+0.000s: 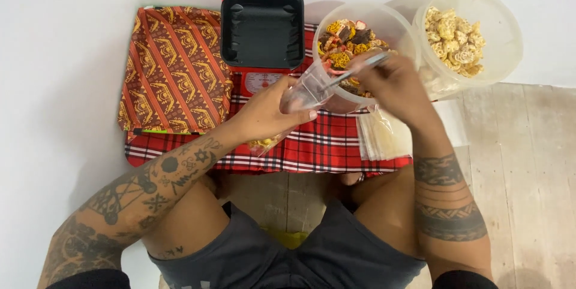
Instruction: A person is manually portioning snack mix from large containers into small plastic bags using a spoon and a scale.
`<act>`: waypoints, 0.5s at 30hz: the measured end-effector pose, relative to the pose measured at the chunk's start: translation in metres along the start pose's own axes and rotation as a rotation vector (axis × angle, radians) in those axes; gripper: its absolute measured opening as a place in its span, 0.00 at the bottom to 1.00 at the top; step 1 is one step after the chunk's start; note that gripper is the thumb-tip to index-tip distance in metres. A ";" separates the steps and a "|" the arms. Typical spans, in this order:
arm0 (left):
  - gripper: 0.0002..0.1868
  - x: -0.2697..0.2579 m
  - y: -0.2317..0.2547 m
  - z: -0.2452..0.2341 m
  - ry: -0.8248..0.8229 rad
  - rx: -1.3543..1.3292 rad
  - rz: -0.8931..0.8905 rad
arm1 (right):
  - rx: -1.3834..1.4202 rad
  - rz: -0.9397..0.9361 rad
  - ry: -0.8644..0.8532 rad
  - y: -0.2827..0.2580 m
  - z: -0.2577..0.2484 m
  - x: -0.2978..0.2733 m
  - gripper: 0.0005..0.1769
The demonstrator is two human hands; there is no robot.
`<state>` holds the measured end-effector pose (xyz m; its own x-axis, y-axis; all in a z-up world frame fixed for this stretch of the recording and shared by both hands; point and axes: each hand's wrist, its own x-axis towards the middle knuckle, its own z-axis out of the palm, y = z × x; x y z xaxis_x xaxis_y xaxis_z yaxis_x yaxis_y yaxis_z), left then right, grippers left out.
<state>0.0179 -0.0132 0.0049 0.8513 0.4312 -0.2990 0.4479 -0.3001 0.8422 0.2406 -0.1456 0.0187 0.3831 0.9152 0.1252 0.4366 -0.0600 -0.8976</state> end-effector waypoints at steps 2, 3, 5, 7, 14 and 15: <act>0.43 0.002 -0.001 0.001 0.012 -0.020 0.022 | 0.004 -0.041 -0.022 0.002 0.003 0.000 0.08; 0.43 0.001 -0.002 0.002 0.025 -0.042 0.040 | 0.009 -0.080 -0.049 0.002 0.006 0.000 0.09; 0.42 -0.004 0.002 -0.001 0.032 -0.039 0.033 | -0.005 -0.155 -0.015 0.014 0.000 0.003 0.12; 0.42 -0.004 0.000 -0.003 0.047 -0.038 0.024 | -0.016 -0.235 0.013 0.015 -0.002 0.005 0.14; 0.37 0.008 -0.027 0.000 0.119 -0.139 0.200 | -0.180 -0.457 0.060 0.005 0.025 0.001 0.04; 0.37 0.010 -0.027 -0.001 0.112 -0.131 0.209 | -0.186 -0.427 0.013 0.001 0.031 -0.001 0.03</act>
<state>0.0138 -0.0002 -0.0199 0.8828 0.4650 -0.0671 0.2201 -0.2832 0.9335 0.2152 -0.1344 0.0050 0.1464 0.8687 0.4733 0.6959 0.2496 -0.6734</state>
